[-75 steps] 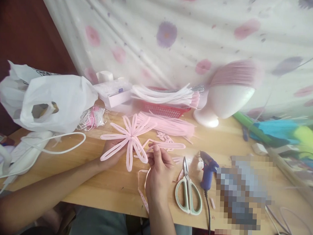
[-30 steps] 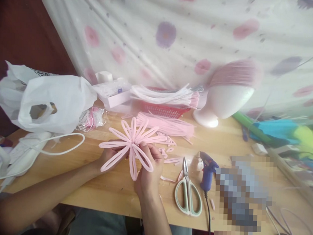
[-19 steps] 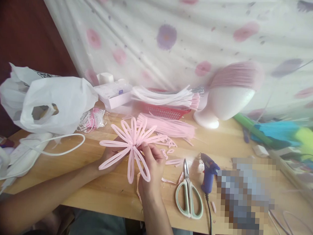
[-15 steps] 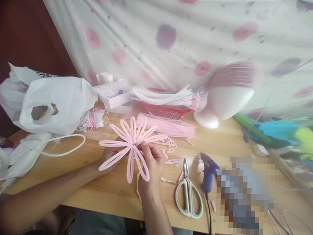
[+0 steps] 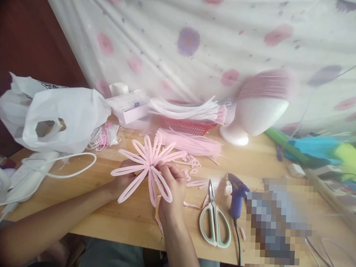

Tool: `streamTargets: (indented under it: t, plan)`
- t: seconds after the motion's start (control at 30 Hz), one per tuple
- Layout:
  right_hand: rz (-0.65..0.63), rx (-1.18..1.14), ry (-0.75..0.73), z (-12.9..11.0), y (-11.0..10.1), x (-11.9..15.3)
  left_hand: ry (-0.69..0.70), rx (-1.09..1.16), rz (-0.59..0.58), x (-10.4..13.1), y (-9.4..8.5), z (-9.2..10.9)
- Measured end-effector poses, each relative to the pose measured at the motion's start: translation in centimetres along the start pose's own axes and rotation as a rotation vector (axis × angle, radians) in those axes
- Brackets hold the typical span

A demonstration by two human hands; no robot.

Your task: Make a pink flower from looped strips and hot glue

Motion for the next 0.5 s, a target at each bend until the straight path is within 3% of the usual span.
streamTargets:
  t: [0.3,0.5]
  plan:
    - [-0.033,0.005,0.062,0.38,-0.25,-0.18,-0.033,-0.032,-0.075,-0.22,0.34,0.68]
    - [-0.041,0.008,0.060,0.03,0.09,-0.07,-0.064,-0.046,-0.059,-0.06,0.11,0.26]
Point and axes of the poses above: each hand's wrist, its own x-axis away from the middle knuckle, its own y-axis out of the palm, z = x × y, the point moved 7 cm from there along -x, towards the middle knuckle, and after that the axes turned 3 degrees about y, right-handed, at the moved point
